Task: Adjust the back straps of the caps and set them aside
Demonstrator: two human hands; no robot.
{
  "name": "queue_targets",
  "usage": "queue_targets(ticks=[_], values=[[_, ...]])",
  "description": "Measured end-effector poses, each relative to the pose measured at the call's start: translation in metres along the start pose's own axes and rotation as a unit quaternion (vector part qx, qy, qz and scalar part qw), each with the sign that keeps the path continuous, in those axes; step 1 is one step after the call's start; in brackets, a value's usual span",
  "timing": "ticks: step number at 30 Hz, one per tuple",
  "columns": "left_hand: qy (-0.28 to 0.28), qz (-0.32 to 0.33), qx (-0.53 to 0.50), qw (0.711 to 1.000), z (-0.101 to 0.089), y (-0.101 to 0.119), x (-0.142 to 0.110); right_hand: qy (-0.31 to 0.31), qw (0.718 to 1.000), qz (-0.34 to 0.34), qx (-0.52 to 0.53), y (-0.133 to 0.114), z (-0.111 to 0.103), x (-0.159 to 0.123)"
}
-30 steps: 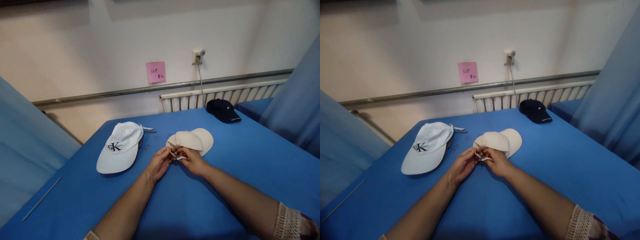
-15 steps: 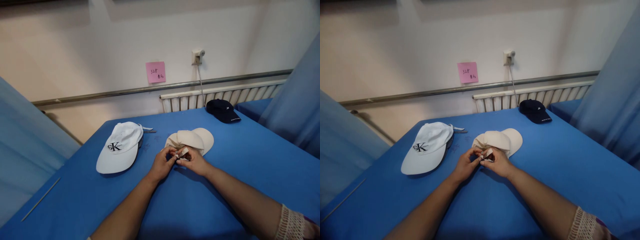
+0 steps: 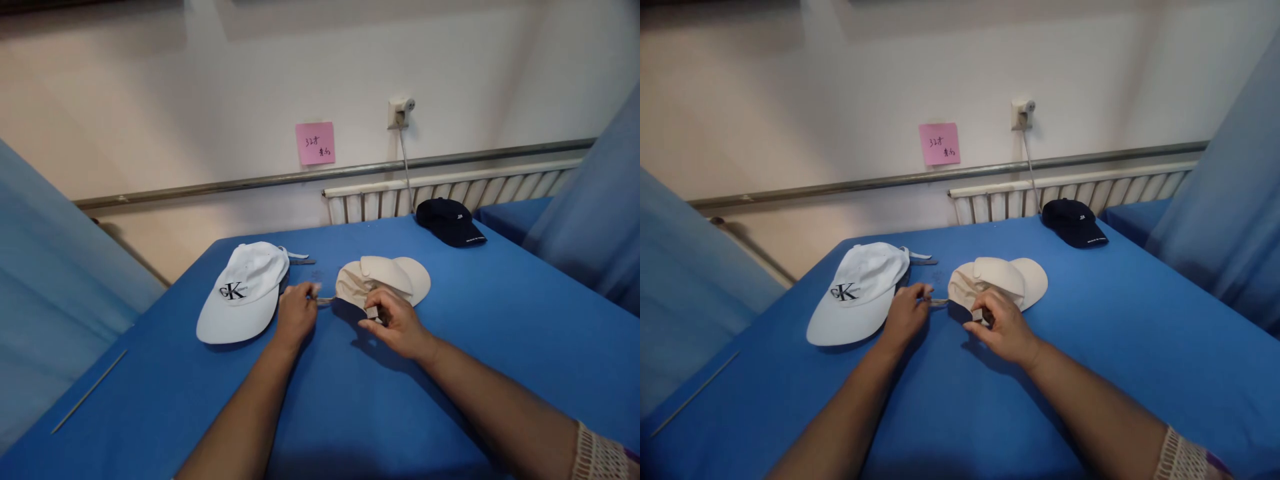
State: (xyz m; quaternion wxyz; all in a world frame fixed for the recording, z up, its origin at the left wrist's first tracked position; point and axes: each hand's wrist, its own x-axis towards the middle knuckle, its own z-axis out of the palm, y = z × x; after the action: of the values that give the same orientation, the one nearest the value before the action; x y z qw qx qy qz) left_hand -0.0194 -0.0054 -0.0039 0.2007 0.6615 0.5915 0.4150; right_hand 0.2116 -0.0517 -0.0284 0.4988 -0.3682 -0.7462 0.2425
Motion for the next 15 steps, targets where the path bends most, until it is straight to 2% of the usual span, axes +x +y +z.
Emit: queue_targets(ticks=[2,4,6,8,10,11,13,15], values=[[0.006,-0.023,0.000,1.000,-0.001,-0.006,0.003,0.016,1.000,-0.005,0.023,-0.002,-0.005,0.000],[-0.002,-0.040,-0.027,0.999,0.001,-0.009,0.002,0.102,0.994,0.021,0.029,0.008,-0.013,0.003],[-0.003,-0.052,-0.074,0.996,0.003,-0.009,0.001,0.225,0.970,0.088,-0.009,0.031,-0.026,0.009],[-0.001,-0.055,-0.091,0.994,0.004,-0.007,-0.002,0.286,0.934,0.201,-0.072,0.062,-0.043,0.017],[-0.030,-0.060,-0.058,0.996,0.006,-0.003,-0.005,0.282,0.894,0.329,-0.119,0.092,-0.059,0.022],[-0.058,-0.065,-0.036,0.995,0.007,-0.002,-0.007,0.272,0.877,0.383,-0.107,0.103,-0.065,0.024],[-0.116,-0.079,-0.021,0.990,0.013,0.000,-0.011,0.261,0.868,0.414,-0.087,0.116,-0.072,0.024],[-0.142,-0.086,-0.046,0.985,0.021,0.000,-0.016,0.248,0.872,0.419,-0.055,0.117,-0.071,0.023]])
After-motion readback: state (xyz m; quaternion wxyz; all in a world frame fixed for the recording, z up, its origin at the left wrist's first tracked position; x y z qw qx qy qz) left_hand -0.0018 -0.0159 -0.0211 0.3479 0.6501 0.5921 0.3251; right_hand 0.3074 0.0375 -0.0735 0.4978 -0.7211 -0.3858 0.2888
